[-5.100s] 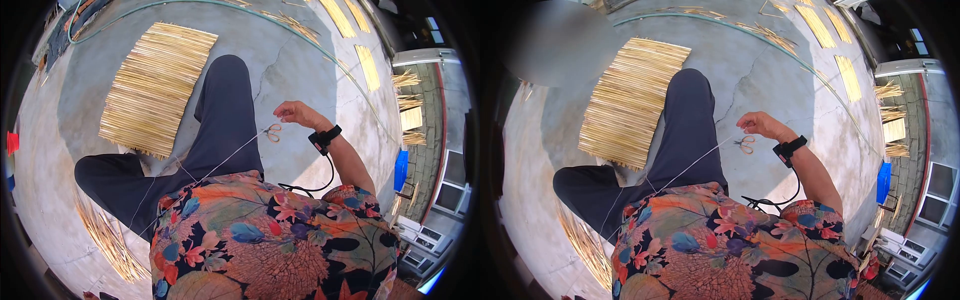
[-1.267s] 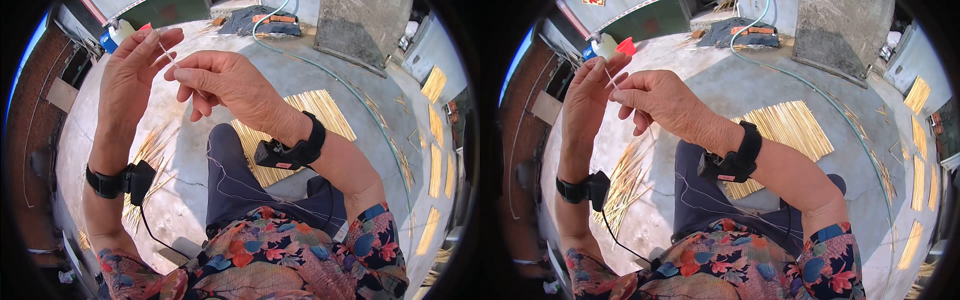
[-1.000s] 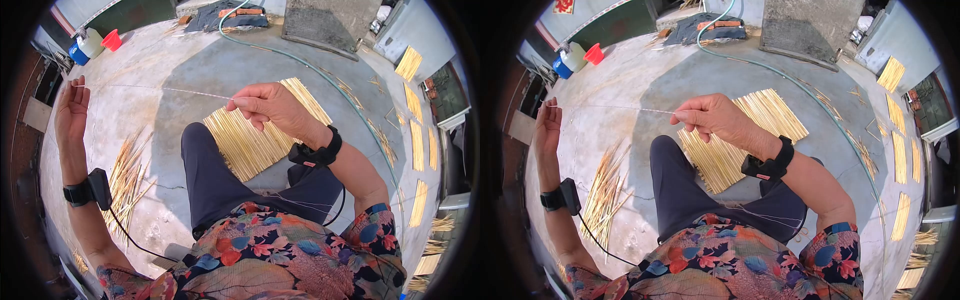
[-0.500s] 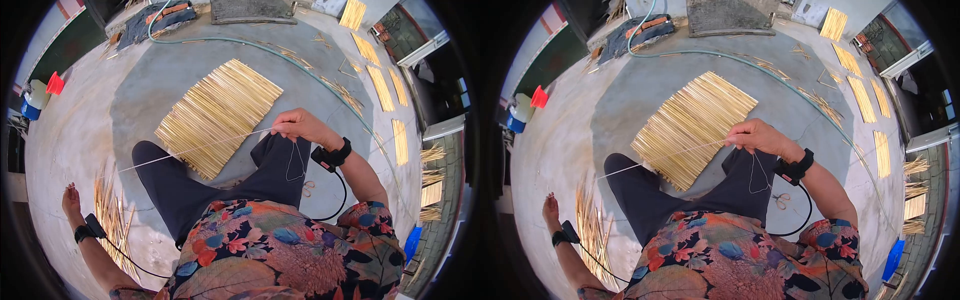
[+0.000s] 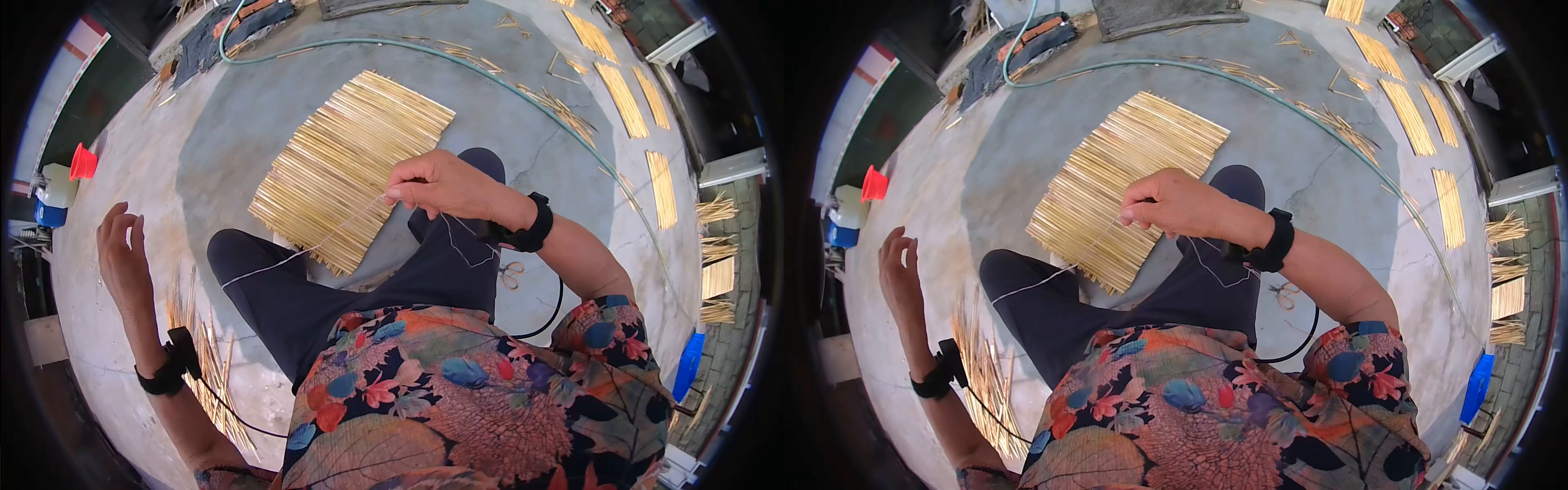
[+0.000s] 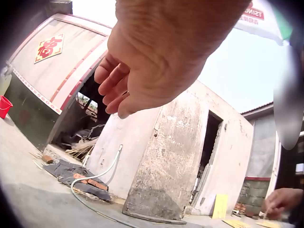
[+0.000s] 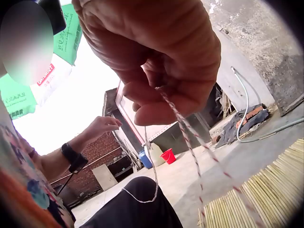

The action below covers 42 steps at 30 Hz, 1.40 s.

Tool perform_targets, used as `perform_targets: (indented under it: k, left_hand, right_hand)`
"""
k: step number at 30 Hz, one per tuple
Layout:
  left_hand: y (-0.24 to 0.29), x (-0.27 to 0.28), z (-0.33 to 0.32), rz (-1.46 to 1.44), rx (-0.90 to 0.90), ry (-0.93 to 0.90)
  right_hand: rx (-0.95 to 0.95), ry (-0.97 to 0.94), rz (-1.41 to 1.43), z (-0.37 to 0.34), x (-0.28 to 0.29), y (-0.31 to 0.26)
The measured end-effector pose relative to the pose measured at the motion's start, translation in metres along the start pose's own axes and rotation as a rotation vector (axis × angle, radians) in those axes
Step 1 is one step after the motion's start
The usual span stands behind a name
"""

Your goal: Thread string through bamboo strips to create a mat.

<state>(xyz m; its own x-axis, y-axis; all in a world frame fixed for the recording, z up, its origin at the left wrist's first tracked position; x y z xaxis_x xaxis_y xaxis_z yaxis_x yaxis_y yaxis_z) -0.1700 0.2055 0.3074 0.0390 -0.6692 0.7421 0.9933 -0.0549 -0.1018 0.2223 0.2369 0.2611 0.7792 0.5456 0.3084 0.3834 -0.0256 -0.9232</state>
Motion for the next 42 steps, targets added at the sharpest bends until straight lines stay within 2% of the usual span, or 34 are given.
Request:
perform_targets:
  k: [1,2,4,5,7,9,10,11,12,13,14,15,17,19,20,22,24,25,28,31,36,42]
  left_hand:
    - [0.050,0.009,0.019,-0.460,0.309,-0.136]
    - [0.089,0.015,0.029,-0.759,0.348,-0.258]
    - [0.154,0.007,0.031,-1.394,0.395,-0.660]
    - [0.180,0.002,0.028,-1.508,0.392,-0.807]
    - [0.210,-0.012,0.021,-1.610,0.431,-1.053]
    - [0.207,-0.015,0.025,-1.507,0.497,-1.143]
    - [0.203,-0.019,0.026,-1.506,0.487,-1.166]
    - [0.197,-0.022,0.025,-1.391,0.343,-1.060]
    - [0.193,-0.023,0.023,-1.275,0.205,-0.949]
    - [0.189,-0.019,0.022,-1.274,0.197,-0.963]
    - [0.183,-0.011,0.022,-1.212,0.268,-0.952]
    - [0.176,-0.004,0.023,-1.151,0.336,-0.941]
    - [0.155,0.004,0.022,-1.094,0.402,-0.843]
    - [0.129,0.012,0.020,-1.049,0.442,-0.774]
    - [0.116,0.014,0.016,-1.022,0.419,-0.752]
    - [0.098,0.019,0.014,-0.948,0.418,-0.732]
    - [0.085,0.022,0.012,-0.926,0.409,-0.723]
    - [0.078,0.023,0.011,-0.898,0.412,-0.709]
    - [0.053,0.022,0.006,-0.856,0.462,-0.692]
    - [0.037,0.020,0.000,-0.867,0.498,-0.689]
    - [0.002,0.005,-0.002,-0.943,0.683,-0.538]
    - [-0.014,0.003,0.000,-0.967,0.733,-0.563]
  right_hand:
    - [0.000,0.001,-0.008,0.001,-0.001,-0.002]
    - [-0.007,0.009,0.001,0.001,-0.001,-0.005]
    - [0.044,-0.007,0.041,0.001,-0.002,-0.011]
    - [0.035,0.009,0.047,0.003,-0.001,-0.012]
    - [0.152,0.052,0.075,0.002,0.003,-0.013]
    - [0.089,0.054,0.054,-0.005,0.009,-0.012]
    - [0.155,0.037,0.026,-0.008,0.011,-0.008]
    - [0.221,0.018,-0.004,-0.012,0.012,-0.003]
    - [0.211,0.027,0.005,-0.017,0.015,0.006]
    - [0.308,0.187,-0.023,-0.025,0.020,0.018]
    - [0.404,0.350,-0.053,-0.033,0.026,0.031]
    - [0.394,0.361,-0.049,-0.042,0.032,0.043]
    - [0.137,0.620,-0.026,-0.068,0.048,0.073]
    - [0.000,0.773,0.183,-0.094,0.055,0.116]
    - [-0.008,0.782,0.187,-0.107,0.053,0.140]
    - [-0.192,0.762,0.035,-0.129,0.042,0.184]
    - [-0.197,0.727,0.039,-0.139,0.019,0.200]
    - [-0.197,0.680,0.042,-0.144,0.007,0.201]
    - [-0.132,0.738,0.009,-0.151,-0.011,0.192]
    - [-0.084,0.716,-0.082,-0.157,-0.012,0.173]
    - [-0.068,0.692,-0.056,-0.159,-0.022,0.196]
    - [-0.072,0.695,-0.088,-0.160,-0.023,0.192]
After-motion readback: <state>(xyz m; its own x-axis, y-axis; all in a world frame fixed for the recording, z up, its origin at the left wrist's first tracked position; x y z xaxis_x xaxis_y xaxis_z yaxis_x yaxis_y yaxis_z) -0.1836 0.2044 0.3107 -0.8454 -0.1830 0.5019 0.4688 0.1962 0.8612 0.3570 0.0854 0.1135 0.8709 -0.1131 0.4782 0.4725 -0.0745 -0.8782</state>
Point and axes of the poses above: each hand's wrist, its own z-axis towards the middle knuckle, its own x-axis out of the back of the hand, y = z × x, the point moved 1 cm from there along z, towards the middle knuckle, and after that the axes turned 8 degrees about y, right-handed, at the moved point
